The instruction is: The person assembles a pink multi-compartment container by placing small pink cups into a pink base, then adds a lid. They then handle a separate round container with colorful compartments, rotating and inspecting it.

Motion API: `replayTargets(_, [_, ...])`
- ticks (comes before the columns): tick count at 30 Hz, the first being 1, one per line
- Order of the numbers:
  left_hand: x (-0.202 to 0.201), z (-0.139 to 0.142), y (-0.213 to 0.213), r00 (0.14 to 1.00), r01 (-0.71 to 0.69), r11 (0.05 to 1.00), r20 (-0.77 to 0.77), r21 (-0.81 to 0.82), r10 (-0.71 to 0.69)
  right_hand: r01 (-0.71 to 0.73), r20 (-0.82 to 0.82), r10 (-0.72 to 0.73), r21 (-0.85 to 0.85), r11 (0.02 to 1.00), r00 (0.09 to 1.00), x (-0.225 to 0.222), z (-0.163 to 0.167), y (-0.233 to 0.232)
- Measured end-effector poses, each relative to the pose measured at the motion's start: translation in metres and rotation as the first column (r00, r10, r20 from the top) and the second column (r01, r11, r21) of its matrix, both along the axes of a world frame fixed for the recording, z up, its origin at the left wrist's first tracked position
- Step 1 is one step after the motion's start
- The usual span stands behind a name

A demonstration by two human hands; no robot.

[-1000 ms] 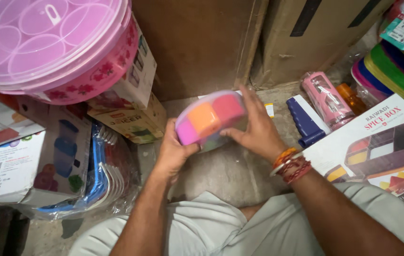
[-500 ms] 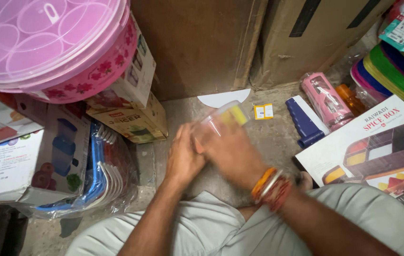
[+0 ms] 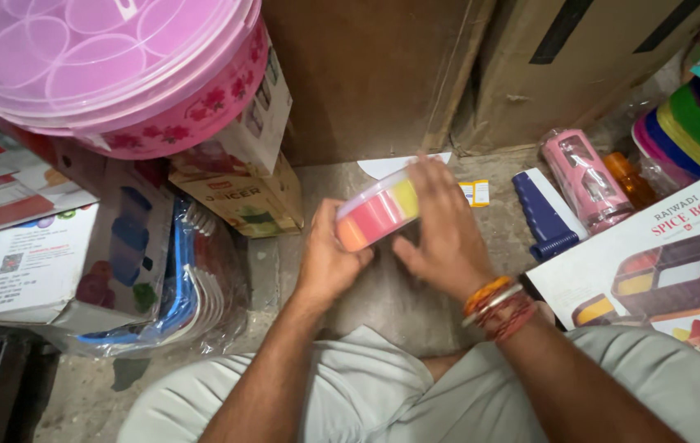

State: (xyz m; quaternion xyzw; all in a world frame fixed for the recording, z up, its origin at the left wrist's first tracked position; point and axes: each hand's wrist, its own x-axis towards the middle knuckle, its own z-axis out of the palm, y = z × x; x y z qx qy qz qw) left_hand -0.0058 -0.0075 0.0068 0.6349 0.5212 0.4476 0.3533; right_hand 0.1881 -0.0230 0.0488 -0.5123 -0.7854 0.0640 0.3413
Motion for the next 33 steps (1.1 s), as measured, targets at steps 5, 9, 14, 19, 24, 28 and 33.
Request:
replayTargets(5, [0.006,-0.007,-0.001,0.997,0.002,1.000,-0.071,0.029,0.000,0.149,-0.194,-0.225,-0.345,0.927,0.955,0.004,-0.004,0.014])
replayTargets(9, [0.011,-0.019,-0.002,0.981,-0.049,0.998,-0.184,0.035,0.054,0.175,0.155,-0.178,0.033,0.984,0.972,-0.033,-0.013,-0.038])
replayTargets(14, [0.004,-0.022,0.003,0.999,-0.044,0.996,-0.029,-0.071,0.042,-0.233,0.417,0.170,0.104,0.967,0.893,-0.040,-0.004,-0.043])
replayTargets(19, [0.001,-0.013,0.003,1.000,0.000,1.000,-0.015,0.002,0.000,-0.155,0.270,0.105,0.174,0.972,0.957,-0.011,0.006,-0.018])
replayTargets(24, [0.002,-0.012,0.001,0.995,0.034,0.995,0.092,-0.095,-0.025,-0.116,0.129,0.095,0.166,0.979,0.987,0.002,-0.015,-0.012])
replayTargets(28, [0.000,-0.013,0.001,0.976,0.093,0.991,0.207,-0.101,-0.070,0.026,-0.154,-0.018,0.052,0.998,0.988,0.012,-0.037,-0.003])
replayTargets(33, [-0.008,0.005,0.001,0.842,0.259,0.924,0.535,-0.282,-0.073,-0.014,-0.393,-0.083,-0.235,0.972,0.916,0.041,-0.030,0.025])
